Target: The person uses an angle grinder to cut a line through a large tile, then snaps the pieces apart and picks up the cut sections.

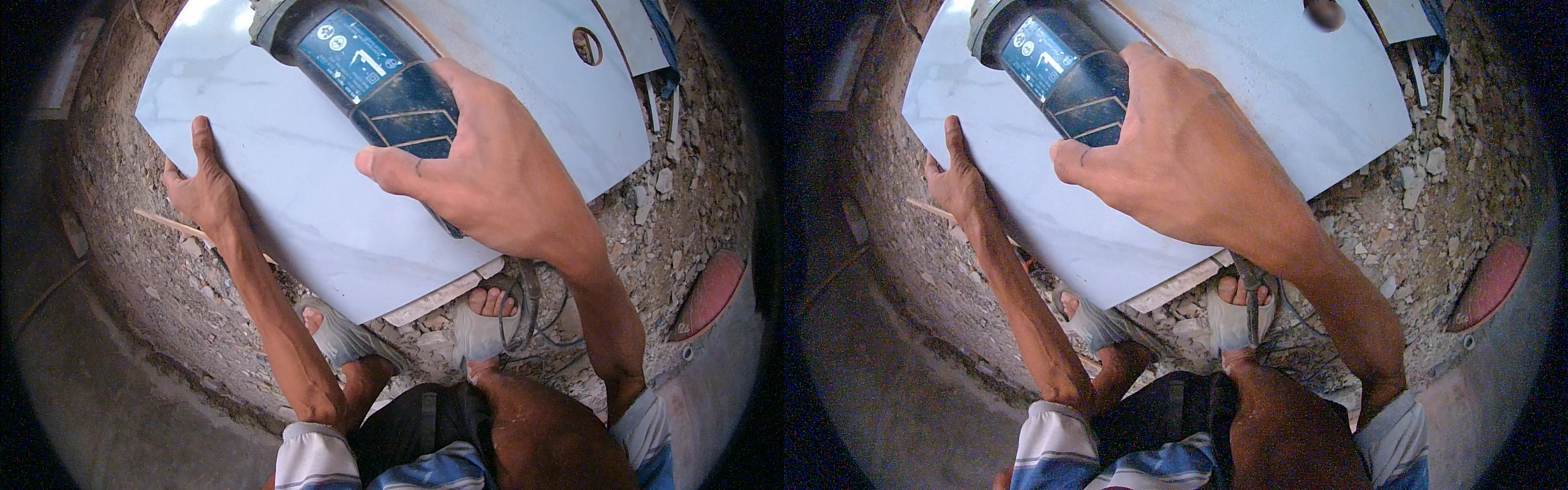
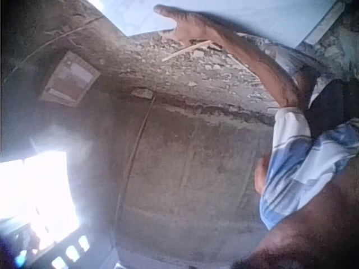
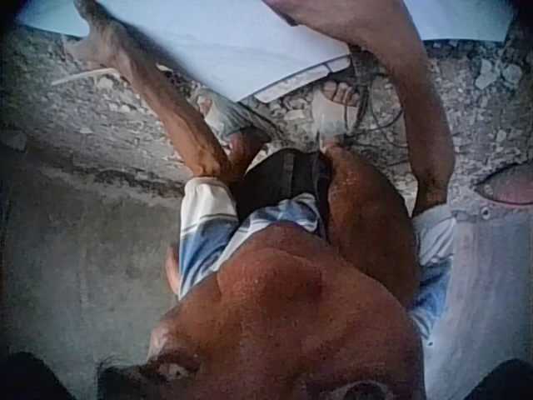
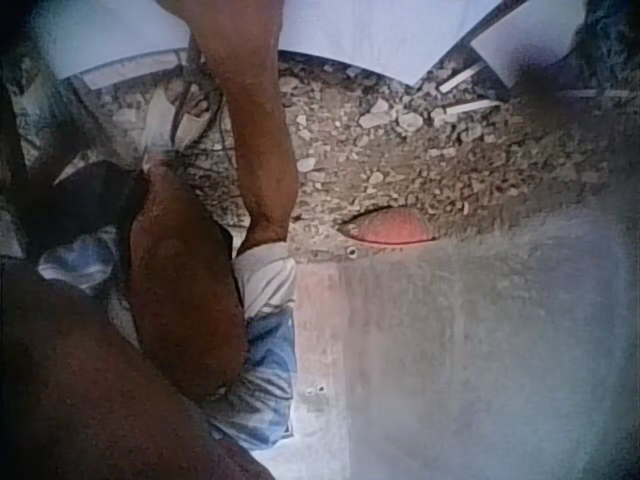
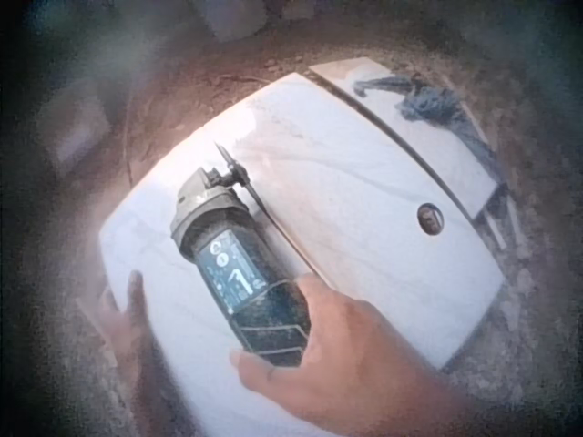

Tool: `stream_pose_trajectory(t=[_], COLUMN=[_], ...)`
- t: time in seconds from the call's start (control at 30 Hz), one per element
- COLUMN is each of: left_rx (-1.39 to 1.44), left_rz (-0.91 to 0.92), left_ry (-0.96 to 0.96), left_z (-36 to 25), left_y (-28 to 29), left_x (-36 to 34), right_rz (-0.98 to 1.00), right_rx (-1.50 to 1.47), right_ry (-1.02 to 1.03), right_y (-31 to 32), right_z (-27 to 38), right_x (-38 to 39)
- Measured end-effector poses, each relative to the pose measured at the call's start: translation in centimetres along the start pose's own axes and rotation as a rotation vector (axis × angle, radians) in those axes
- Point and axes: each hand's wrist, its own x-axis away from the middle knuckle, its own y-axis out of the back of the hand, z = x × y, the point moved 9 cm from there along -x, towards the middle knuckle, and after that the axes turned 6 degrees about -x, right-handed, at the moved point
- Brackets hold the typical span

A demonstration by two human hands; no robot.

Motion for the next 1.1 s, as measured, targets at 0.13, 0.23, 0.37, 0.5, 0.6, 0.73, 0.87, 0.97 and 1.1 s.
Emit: stream_pose_trajectory(t=[0.13,0.23,0.37,0.5,0.6,0.73,0.87,0.97,1.1], left_rx=[-0.002,-0.043,-0.073,-0.043,-0.048,-0.049,-0.113,-0.156,-0.047], left_rz=[0.017,-0.018,-0.032,-0.025,-0.03,-0.009,-0.05,-0.07,0.0], left_ry=[0.0,-0.018,-0.022,-0.019,-0.019,-0.011,0.005,0.025,0.008], left_z=[0.0,0.2,0.2,0.1,-0.1,0.1,0.4,0.6,0.3], left_y=[0.0,0.4,0.3,0.3,0.4,0.1,0.7,0.6,0.2], left_x=[0.0,-0.3,-0.1,0.0,0.1,-0.1,-0.2,-0.1,0.1], right_rz=[0.01,-0.003,0.006,-0.005,-0.007,-0.02,-0.022,-0.045,-0.022], right_rx=[-0.017,0.013,-0.005,0.01,0.017,0.037,0.037,0.045,0.029], right_ry=[-0.001,0.013,-0.011,-0.008,-0.013,-0.012,0.02,0.011,-0.004], right_y=[0.0,0.1,0.1,0.1,0.1,0.2,0.0,0.2,0.2], right_z=[-0.1,0.0,-0.1,-0.5,-0.6,-0.8,-0.6,-0.9,-1.1], right_x=[0.3,0.6,0.8,0.9,1.0,1.2,1.3,1.7,2.0])
